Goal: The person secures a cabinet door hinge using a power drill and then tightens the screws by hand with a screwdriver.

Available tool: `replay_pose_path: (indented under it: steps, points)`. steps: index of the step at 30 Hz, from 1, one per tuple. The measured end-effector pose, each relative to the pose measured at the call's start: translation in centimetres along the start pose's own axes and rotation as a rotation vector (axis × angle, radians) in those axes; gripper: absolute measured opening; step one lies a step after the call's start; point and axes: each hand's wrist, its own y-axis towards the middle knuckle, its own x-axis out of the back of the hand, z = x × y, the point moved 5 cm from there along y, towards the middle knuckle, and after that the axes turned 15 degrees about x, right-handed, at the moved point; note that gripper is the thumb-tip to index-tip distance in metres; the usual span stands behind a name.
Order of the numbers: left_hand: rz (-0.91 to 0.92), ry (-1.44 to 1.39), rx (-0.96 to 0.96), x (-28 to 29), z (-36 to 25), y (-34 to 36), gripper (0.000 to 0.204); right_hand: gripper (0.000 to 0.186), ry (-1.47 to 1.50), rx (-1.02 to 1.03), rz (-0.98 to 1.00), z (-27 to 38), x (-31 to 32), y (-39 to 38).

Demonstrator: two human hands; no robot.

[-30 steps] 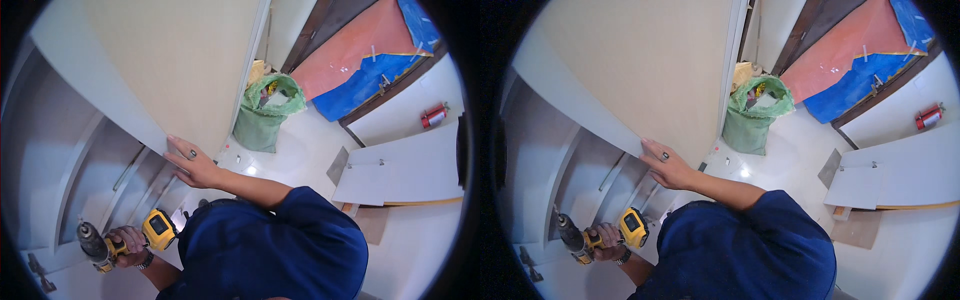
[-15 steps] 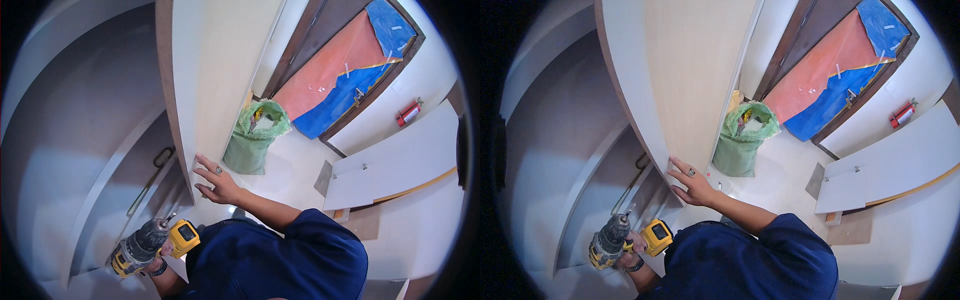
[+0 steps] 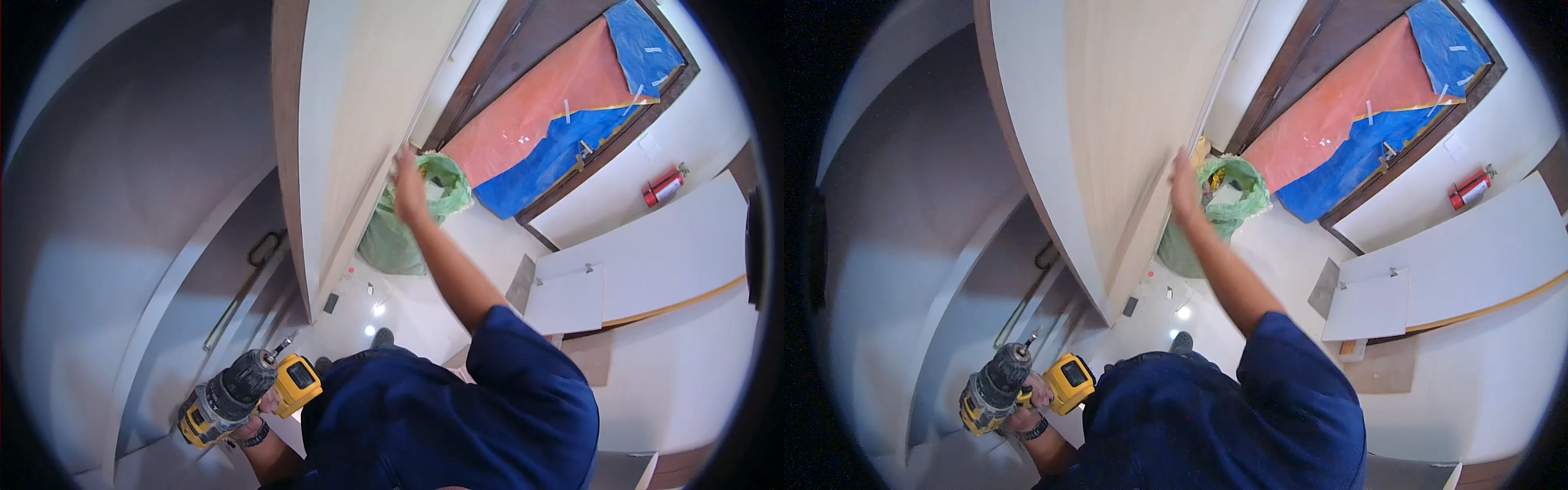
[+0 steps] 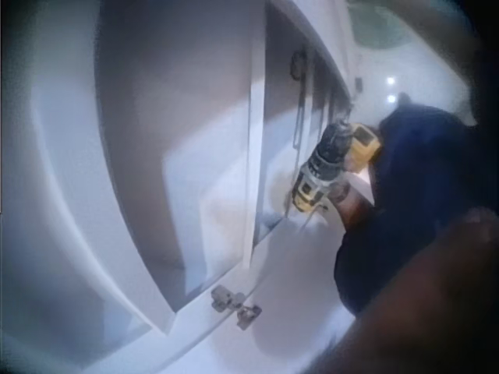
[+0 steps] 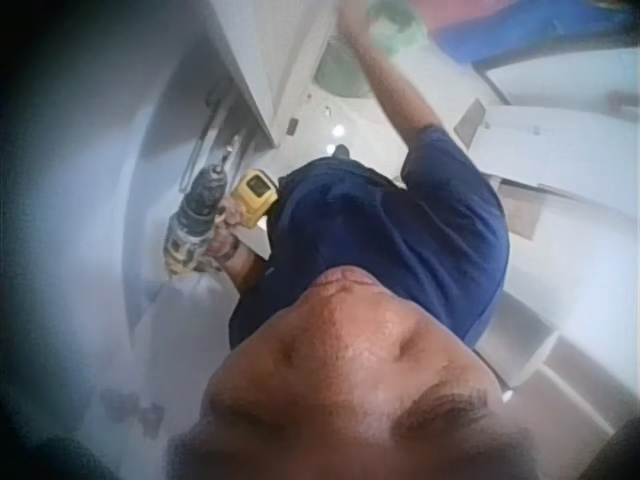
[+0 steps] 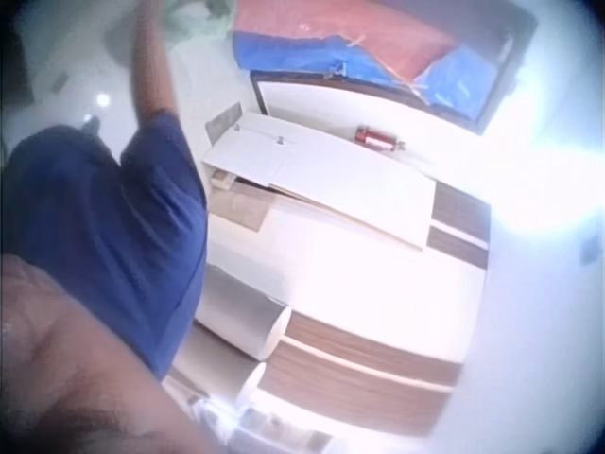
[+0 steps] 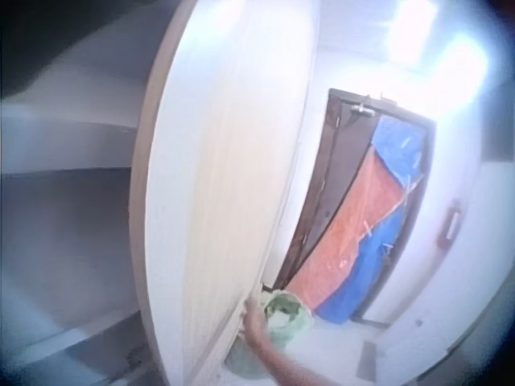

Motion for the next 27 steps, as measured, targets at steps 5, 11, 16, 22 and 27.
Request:
replay_pose_path:
  steps: [5, 11, 16, 22, 27]
  points:
    - [-0.057, 0.009, 0.048, -0.2, -0.2, -1.1, 0.038, 0.100, 0.078, 0.048, -0.166, 7.6, 1.4, 13.0]
    - [-0.045, -0.020, -0.028, -1.0, 0.0, -0.9, 0.050, 0.094, 0.032, 0.026, -0.270, 6.0, 3.2, 20.8]
    - [-0.039, -0.039, -0.004, -0.2, 0.3, -1.1, 0.052, 0.093, 0.044, 0.046, -0.267, 3.6, 3.2, 19.0]
    - [-0.067, 0.021, -0.036, 0.3, 0.8, -1.9, 0.054, 0.095, -0.068, -0.079, -0.194, -0.4, 3.2, 15.9]
    - [-0.168, 0.099, -0.120, -1.1, 1.0, -1.2, 0.051, 0.085, -0.177, 0.038, -0.063, -6.0, 4.5, 14.7]
